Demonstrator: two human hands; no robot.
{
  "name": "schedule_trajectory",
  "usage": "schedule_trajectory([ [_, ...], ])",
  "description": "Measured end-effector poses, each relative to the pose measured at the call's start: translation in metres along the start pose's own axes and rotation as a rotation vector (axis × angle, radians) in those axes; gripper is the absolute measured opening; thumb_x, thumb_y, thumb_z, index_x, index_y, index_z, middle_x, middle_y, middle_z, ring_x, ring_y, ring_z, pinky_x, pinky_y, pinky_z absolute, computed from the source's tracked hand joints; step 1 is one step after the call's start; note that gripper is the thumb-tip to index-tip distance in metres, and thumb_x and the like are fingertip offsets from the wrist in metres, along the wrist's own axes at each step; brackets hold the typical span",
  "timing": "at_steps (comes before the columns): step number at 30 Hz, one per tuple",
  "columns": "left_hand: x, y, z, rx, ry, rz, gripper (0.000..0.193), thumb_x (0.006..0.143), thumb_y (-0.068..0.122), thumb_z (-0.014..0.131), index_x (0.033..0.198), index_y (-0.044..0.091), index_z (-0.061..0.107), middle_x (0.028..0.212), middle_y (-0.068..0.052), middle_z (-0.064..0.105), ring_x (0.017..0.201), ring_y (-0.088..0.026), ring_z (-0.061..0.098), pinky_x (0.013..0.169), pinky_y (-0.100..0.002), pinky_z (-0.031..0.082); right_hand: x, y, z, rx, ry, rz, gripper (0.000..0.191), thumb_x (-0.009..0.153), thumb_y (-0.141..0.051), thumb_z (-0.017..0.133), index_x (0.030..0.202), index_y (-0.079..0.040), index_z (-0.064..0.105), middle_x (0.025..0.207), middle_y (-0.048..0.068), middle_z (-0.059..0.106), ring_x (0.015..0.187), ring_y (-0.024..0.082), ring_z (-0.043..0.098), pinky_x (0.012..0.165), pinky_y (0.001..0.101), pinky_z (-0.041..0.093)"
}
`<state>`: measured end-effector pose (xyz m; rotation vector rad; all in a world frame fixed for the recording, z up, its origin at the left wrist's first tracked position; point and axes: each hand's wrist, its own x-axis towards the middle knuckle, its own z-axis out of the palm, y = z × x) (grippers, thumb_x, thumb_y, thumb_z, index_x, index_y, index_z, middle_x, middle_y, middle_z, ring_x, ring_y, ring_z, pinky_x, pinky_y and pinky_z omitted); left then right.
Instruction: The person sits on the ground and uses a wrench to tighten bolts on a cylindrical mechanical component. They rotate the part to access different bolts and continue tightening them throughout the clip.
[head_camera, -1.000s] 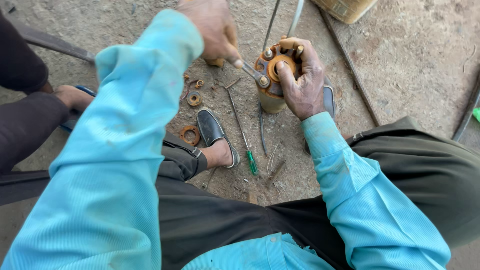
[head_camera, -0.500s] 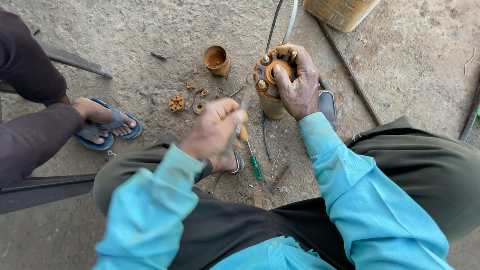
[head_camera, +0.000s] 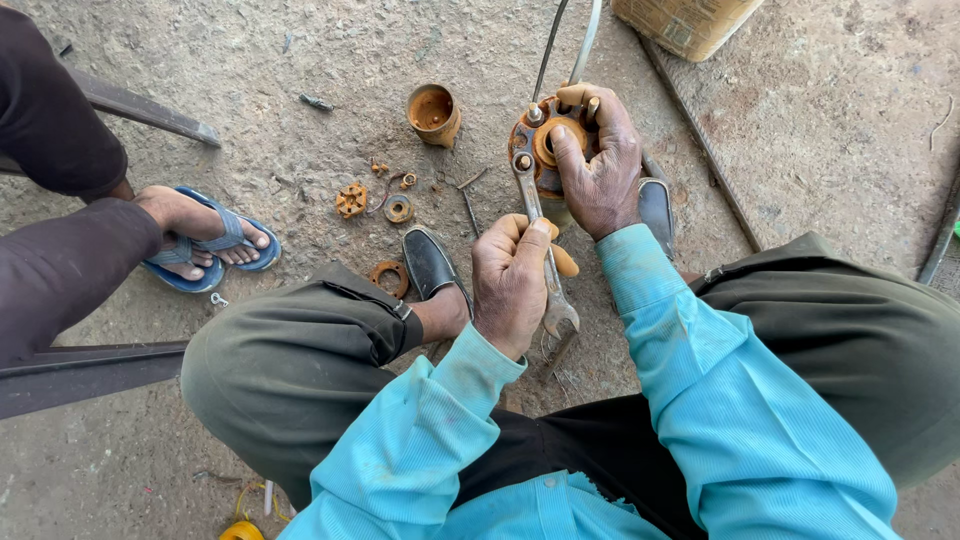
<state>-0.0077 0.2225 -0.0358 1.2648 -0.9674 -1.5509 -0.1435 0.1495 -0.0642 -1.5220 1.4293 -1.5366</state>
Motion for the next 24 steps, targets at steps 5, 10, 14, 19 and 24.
schedule_trajectory([
  [5, -0.001, 0.006, 0.007, -0.127, -0.033, -0.024, 0.021, 0.104, 0.019, 0.057, 0.093, 0.001, 0.061, 0.07, -0.009, 0.069, 0.053, -0.005, 0.054, 0.048, -0.023, 0.044, 0.001, 0.002, 0.0, -0.005, 0.005, -0.035, 0.028, 0.098, -0.006, 0.064, 0.125, -0.003, 0.061, 0.118, 0.01, 0.067, 0.113, 0.021, 0.068, 0.104, 0.0352, 0.055],
  [10, 0.001, -0.011, 0.014, -0.145, -0.011, -0.045, 0.022, 0.105, 0.021, 0.057, 0.094, 0.001, 0.061, 0.072, -0.01, 0.071, 0.055, -0.006, 0.055, 0.05, -0.023, 0.046, 0.002, 0.002, 0.001, -0.011, 0.018, -0.031, 0.027, 0.098, -0.006, 0.064, 0.124, -0.002, 0.062, 0.118, 0.011, 0.067, 0.114, 0.021, 0.068, 0.105, 0.0354, 0.055],
  [14, 0.0, 0.006, 0.008, -0.164, -0.041, -0.082, 0.021, 0.103, 0.019, 0.057, 0.094, 0.002, 0.061, 0.068, -0.007, 0.065, 0.049, -0.008, 0.054, 0.043, -0.026, 0.044, 0.003, 0.005, 0.002, 0.014, 0.015, -0.027, 0.027, 0.097, -0.006, 0.064, 0.124, -0.002, 0.062, 0.117, 0.011, 0.067, 0.113, 0.021, 0.068, 0.104, 0.035, 0.055],
  [19, 0.036, 0.092, -0.047, 0.214, -0.308, -0.433, 0.01, 0.095, 0.012, 0.068, 0.098, 0.003, 0.07, 0.068, -0.001, 0.061, 0.05, -0.007, 0.054, 0.042, -0.026, 0.047, 0.003, 0.007, 0.0, -0.04, 0.01, -0.081, 0.027, 0.096, -0.004, 0.063, 0.123, -0.002, 0.061, 0.119, 0.012, 0.067, 0.114, 0.021, 0.067, 0.104, 0.0357, 0.055],
  [24, 0.137, 0.131, -0.085, 1.335, -0.696, 0.056, 0.017, 0.094, 0.023, 0.07, 0.102, 0.013, 0.08, 0.072, 0.0, 0.067, 0.06, -0.011, 0.057, 0.053, -0.032, 0.048, 0.001, -0.002, 0.001, 0.046, -0.017, -0.033, 0.028, 0.095, -0.003, 0.059, 0.123, -0.002, 0.061, 0.118, 0.01, 0.07, 0.113, 0.02, 0.069, 0.106, 0.0342, 0.056],
])
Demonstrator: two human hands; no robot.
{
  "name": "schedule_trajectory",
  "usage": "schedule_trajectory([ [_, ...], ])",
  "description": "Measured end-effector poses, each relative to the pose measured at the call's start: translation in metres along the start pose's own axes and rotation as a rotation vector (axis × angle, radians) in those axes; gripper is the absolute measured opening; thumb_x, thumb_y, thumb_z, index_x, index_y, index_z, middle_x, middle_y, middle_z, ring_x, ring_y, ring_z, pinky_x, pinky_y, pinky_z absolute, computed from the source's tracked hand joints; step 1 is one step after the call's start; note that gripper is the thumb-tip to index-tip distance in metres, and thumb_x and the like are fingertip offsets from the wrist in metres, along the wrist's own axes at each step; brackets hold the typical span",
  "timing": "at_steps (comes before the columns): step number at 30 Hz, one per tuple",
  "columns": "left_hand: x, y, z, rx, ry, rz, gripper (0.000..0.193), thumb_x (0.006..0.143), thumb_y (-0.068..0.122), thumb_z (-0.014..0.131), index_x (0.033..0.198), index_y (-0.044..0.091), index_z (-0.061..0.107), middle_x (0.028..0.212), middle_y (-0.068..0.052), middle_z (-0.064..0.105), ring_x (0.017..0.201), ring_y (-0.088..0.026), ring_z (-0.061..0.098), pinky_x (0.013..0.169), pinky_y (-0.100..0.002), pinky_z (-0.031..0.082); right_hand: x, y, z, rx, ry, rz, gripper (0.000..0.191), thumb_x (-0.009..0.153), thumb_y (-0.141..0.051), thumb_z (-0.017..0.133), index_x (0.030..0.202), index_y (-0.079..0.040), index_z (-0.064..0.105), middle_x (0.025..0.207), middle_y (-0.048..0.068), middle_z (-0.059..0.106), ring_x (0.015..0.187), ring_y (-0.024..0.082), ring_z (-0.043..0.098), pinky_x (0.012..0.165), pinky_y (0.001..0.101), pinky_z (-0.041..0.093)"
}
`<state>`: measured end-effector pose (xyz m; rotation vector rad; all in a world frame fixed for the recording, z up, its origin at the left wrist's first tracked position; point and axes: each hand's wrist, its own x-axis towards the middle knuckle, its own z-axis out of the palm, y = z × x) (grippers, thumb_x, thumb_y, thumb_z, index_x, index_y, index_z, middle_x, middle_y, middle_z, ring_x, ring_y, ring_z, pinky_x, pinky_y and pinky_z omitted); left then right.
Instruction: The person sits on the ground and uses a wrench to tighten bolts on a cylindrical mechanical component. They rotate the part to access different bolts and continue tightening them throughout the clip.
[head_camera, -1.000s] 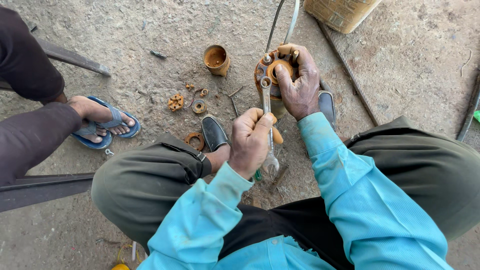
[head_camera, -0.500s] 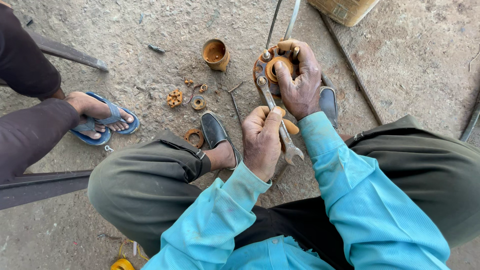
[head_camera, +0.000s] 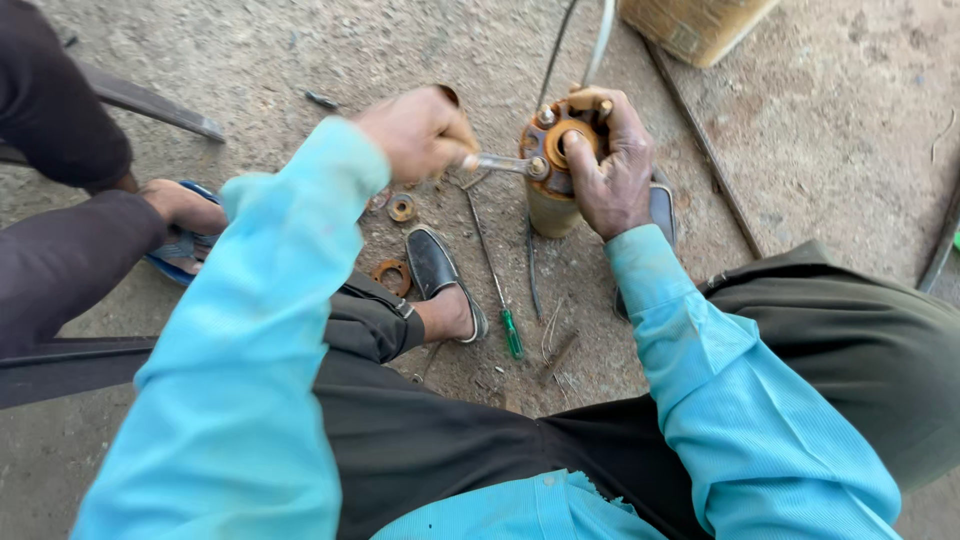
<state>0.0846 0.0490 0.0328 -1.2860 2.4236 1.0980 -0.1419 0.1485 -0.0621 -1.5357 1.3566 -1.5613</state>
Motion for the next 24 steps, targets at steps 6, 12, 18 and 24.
schedule_trajectory([
  [6, -0.023, 0.002, -0.007, -0.321, 0.165, 0.2, 0.017, 0.1, 0.019, 0.065, 0.103, 0.005, 0.073, 0.078, -0.006, 0.071, 0.067, -0.015, 0.066, 0.058, -0.033, 0.055, 0.001, -0.004, 0.0, -0.051, 0.009, 0.091, 0.026, 0.096, -0.004, 0.058, 0.122, -0.003, 0.061, 0.114, 0.009, 0.071, 0.111, 0.018, 0.069, 0.102, 0.0335, 0.056],
  [12, -0.059, 0.038, 0.117, -1.13, 0.257, 0.055, 0.015, 0.102, 0.012, 0.058, 0.098, -0.001, 0.065, 0.076, -0.011, 0.07, 0.052, -0.012, 0.062, 0.046, -0.025, 0.051, -0.001, 0.005, 0.002, 0.069, 0.031, 0.016, 0.027, 0.096, -0.001, 0.057, 0.123, -0.001, 0.06, 0.122, 0.011, 0.068, 0.116, 0.019, 0.067, 0.106, 0.0353, 0.055],
  [18, -0.031, 0.071, 0.18, -1.396, 0.498, -0.02, 0.021, 0.103, 0.018, 0.056, 0.099, -0.002, 0.062, 0.075, -0.014, 0.07, 0.049, -0.017, 0.065, 0.041, -0.028, 0.052, 0.0, 0.004, 0.0, -0.034, 0.044, -0.014, 0.025, 0.097, -0.002, 0.06, 0.123, -0.001, 0.061, 0.114, 0.01, 0.07, 0.108, 0.017, 0.068, 0.101, 0.034, 0.056],
  [24, -0.013, 0.093, 0.194, -1.59, 0.544, -0.06, 0.022, 0.103, 0.019, 0.055, 0.1, -0.003, 0.058, 0.077, -0.015, 0.069, 0.052, -0.02, 0.069, 0.042, -0.03, 0.055, 0.0, 0.004, 0.0, -0.066, 0.052, -0.013, 0.025, 0.095, -0.002, 0.062, 0.12, -0.001, 0.063, 0.115, 0.011, 0.07, 0.108, 0.019, 0.069, 0.099, 0.0334, 0.056],
])
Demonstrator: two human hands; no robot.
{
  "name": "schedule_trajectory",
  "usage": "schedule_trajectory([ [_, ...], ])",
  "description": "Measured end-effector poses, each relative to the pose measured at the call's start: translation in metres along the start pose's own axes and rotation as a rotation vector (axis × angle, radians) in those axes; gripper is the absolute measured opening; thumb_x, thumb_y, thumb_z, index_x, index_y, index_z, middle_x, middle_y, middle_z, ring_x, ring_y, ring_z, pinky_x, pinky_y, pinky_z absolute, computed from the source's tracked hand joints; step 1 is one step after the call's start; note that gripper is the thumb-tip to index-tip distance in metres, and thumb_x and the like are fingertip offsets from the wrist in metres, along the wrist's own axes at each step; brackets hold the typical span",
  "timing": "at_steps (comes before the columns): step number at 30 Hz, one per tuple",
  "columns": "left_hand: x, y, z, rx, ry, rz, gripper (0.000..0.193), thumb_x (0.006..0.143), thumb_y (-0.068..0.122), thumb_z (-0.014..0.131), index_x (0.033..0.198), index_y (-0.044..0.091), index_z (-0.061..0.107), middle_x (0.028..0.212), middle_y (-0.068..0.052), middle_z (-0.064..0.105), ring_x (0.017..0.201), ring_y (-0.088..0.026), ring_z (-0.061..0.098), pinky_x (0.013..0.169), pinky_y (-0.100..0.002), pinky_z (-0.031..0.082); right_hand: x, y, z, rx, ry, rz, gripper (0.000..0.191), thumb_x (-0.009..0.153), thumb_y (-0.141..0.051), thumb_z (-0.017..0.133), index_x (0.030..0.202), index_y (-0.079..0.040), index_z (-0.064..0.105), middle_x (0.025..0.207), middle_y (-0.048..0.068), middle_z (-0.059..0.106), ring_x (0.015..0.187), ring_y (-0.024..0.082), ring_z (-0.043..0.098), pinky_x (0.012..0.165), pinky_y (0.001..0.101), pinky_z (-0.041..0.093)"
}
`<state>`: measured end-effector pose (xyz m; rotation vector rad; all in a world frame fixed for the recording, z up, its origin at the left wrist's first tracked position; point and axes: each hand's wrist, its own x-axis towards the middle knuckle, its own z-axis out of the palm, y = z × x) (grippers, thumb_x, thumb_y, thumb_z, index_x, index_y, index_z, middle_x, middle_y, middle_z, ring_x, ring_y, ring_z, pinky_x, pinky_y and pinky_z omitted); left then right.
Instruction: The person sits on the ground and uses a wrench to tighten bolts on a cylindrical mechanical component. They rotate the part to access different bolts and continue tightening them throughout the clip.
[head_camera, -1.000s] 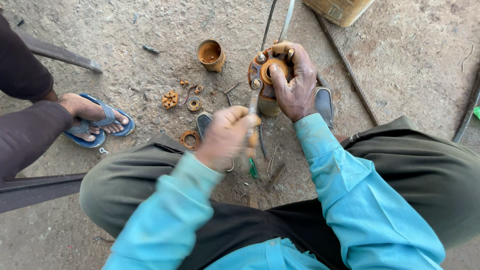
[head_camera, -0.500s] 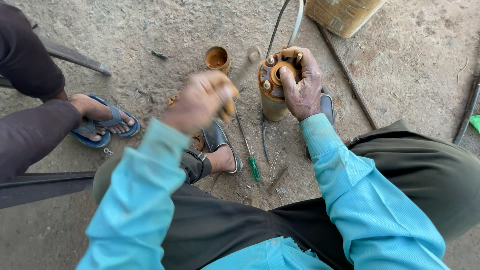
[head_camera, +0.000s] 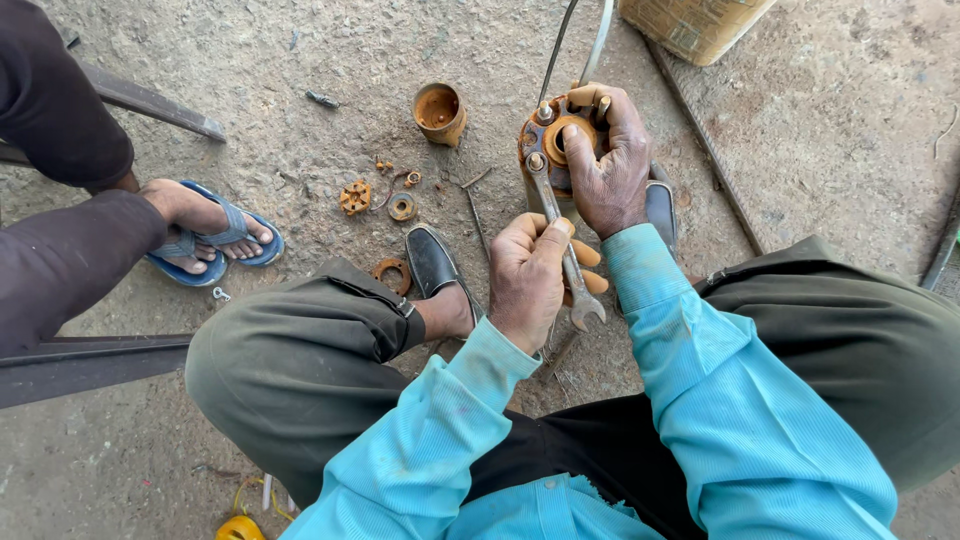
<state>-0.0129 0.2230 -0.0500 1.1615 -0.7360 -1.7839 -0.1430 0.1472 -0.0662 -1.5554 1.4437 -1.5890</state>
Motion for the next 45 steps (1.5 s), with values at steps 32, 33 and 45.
schedule_trajectory([
  [32, -0.007, 0.016, -0.006, 0.152, 0.009, 0.05, 0.023, 0.103, 0.02, 0.054, 0.097, -0.002, 0.058, 0.074, -0.015, 0.07, 0.045, -0.017, 0.064, 0.038, -0.028, 0.05, -0.005, 0.004, 0.002, 0.073, -0.021, -0.024, 0.021, 0.102, 0.0, 0.057, 0.122, 0.0, 0.061, 0.12, 0.012, 0.071, 0.111, 0.018, 0.069, 0.102, 0.0335, 0.058],
  [33, -0.005, 0.011, -0.004, 0.111, 0.03, 0.033, 0.023, 0.103, 0.02, 0.054, 0.096, -0.002, 0.057, 0.073, -0.015, 0.07, 0.045, -0.017, 0.065, 0.038, -0.028, 0.05, -0.005, 0.005, 0.003, 0.077, -0.025, -0.02, 0.021, 0.102, 0.0, 0.057, 0.122, 0.0, 0.061, 0.12, 0.012, 0.071, 0.111, 0.017, 0.069, 0.102, 0.0334, 0.058],
  [45, 0.024, 0.127, -0.044, 0.669, -0.39, -0.055, 0.022, 0.101, 0.02, 0.069, 0.1, 0.0, 0.077, 0.071, 0.0, 0.06, 0.056, -0.007, 0.049, 0.047, -0.027, 0.04, -0.003, 0.011, 0.002, 0.065, -0.074, -0.077, 0.02, 0.1, 0.001, 0.055, 0.119, 0.0, 0.059, 0.134, 0.017, 0.066, 0.129, 0.024, 0.066, 0.12, 0.0406, 0.052],
])
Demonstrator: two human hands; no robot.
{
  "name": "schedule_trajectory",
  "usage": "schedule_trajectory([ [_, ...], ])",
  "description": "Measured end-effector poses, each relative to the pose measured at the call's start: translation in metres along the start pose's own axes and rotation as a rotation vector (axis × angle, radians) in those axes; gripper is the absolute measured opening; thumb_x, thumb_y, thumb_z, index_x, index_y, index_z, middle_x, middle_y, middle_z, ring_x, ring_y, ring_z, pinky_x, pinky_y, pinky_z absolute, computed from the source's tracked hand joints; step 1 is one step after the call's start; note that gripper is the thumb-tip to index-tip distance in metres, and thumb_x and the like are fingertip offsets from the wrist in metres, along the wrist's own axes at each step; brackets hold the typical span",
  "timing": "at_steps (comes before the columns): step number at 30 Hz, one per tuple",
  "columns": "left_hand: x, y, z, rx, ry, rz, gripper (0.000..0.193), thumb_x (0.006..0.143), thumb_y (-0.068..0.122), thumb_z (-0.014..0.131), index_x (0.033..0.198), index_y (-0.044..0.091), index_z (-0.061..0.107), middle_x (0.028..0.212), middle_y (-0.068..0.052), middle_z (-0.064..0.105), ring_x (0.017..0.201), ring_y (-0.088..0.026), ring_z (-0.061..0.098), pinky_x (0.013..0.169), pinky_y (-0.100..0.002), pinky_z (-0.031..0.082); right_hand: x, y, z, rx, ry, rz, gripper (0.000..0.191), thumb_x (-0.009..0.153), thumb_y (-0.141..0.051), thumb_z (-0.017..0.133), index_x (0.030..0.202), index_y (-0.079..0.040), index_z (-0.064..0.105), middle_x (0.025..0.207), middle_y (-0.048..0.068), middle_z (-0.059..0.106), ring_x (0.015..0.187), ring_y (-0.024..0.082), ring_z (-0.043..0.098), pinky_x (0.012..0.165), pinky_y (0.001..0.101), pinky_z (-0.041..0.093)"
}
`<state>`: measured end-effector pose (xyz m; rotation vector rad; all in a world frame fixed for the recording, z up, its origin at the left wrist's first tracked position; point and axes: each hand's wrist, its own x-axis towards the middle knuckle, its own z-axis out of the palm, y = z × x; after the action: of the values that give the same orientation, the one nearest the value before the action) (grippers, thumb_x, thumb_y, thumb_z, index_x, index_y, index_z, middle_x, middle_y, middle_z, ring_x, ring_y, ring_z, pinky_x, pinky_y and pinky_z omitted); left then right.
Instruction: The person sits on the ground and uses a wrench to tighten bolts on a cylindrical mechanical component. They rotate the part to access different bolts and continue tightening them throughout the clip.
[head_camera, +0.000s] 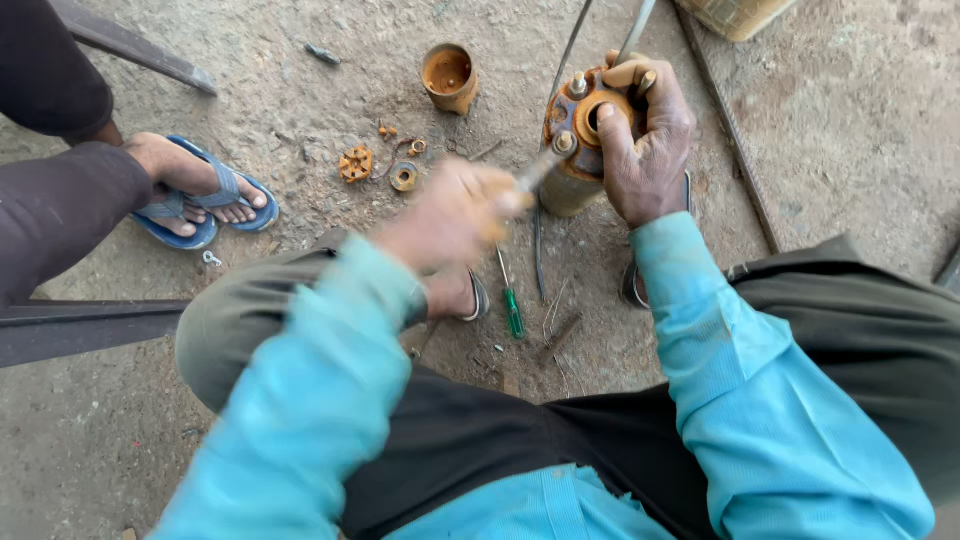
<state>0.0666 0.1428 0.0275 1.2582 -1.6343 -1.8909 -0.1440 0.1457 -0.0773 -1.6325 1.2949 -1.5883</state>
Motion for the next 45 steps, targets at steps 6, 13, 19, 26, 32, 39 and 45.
schedule_trajectory([
  [6, 0.066, 0.032, -0.095, 0.993, -0.208, 0.038, 0.021, 0.092, 0.022, 0.071, 0.108, 0.01, 0.079, 0.069, -0.003, 0.072, 0.057, -0.011, 0.061, 0.054, -0.031, 0.049, 0.003, -0.008, 0.001, 0.041, 0.002, 0.073, 0.02, 0.098, -0.002, 0.056, 0.117, 0.0, 0.059, 0.131, 0.017, 0.067, 0.124, 0.024, 0.065, 0.114, 0.0394, 0.052],
  [13, -0.02, -0.011, -0.019, -0.083, 0.039, 0.151, 0.017, 0.105, 0.017, 0.055, 0.099, 0.002, 0.06, 0.076, -0.008, 0.069, 0.054, -0.011, 0.063, 0.047, -0.025, 0.054, -0.001, 0.0, 0.004, 0.026, 0.027, 0.027, 0.022, 0.1, -0.001, 0.054, 0.121, 0.001, 0.059, 0.131, 0.016, 0.067, 0.125, 0.023, 0.066, 0.115, 0.0385, 0.054],
  [19, -0.019, -0.083, 0.07, -0.331, 0.283, 0.107, 0.019, 0.104, 0.018, 0.054, 0.1, 0.0, 0.059, 0.07, -0.01, 0.068, 0.045, -0.012, 0.06, 0.04, -0.026, 0.048, -0.004, 0.002, 0.004, 0.014, 0.06, 0.019, 0.021, 0.101, -0.001, 0.056, 0.122, 0.001, 0.06, 0.126, 0.013, 0.069, 0.119, 0.02, 0.069, 0.11, 0.0365, 0.057],
  [26, -0.004, -0.053, 0.112, -0.617, 0.43, 0.123, 0.021, 0.106, 0.02, 0.052, 0.105, -0.001, 0.052, 0.075, -0.014, 0.068, 0.047, -0.017, 0.063, 0.042, -0.028, 0.05, -0.003, 0.0, 0.002, 0.0, 0.052, 0.055, 0.023, 0.1, -0.002, 0.056, 0.123, 0.0, 0.061, 0.12, 0.011, 0.07, 0.114, 0.017, 0.07, 0.106, 0.0342, 0.058],
  [32, 0.013, -0.078, 0.123, -0.765, 0.406, 0.106, 0.02, 0.106, 0.018, 0.051, 0.106, -0.002, 0.051, 0.076, -0.015, 0.068, 0.051, -0.021, 0.068, 0.045, -0.031, 0.055, -0.004, 0.002, 0.003, 0.035, 0.069, 0.022, 0.022, 0.102, 0.0, 0.057, 0.123, 0.001, 0.061, 0.124, 0.012, 0.069, 0.114, 0.016, 0.069, 0.105, 0.0327, 0.058],
  [39, -0.01, -0.028, 0.08, -0.559, 0.278, -0.086, 0.019, 0.1, 0.019, 0.056, 0.104, -0.001, 0.058, 0.064, -0.007, 0.06, 0.042, -0.013, 0.057, 0.032, -0.029, 0.043, -0.002, 0.006, 0.003, 0.059, 0.045, -0.002, 0.017, 0.1, 0.001, 0.056, 0.117, 0.001, 0.059, 0.13, 0.014, 0.066, 0.117, 0.02, 0.07, 0.109, 0.0342, 0.055],
  [45, 0.038, 0.017, -0.073, 0.838, -0.216, 0.191, 0.021, 0.099, 0.024, 0.067, 0.113, 0.014, 0.079, 0.079, 0.002, 0.073, 0.058, -0.006, 0.062, 0.051, -0.026, 0.053, 0.0, -0.007, 0.003, -0.004, -0.029, -0.046, 0.02, 0.097, 0.001, 0.058, 0.117, 0.002, 0.058, 0.13, 0.016, 0.064, 0.123, 0.025, 0.065, 0.114, 0.0384, 0.051],
])
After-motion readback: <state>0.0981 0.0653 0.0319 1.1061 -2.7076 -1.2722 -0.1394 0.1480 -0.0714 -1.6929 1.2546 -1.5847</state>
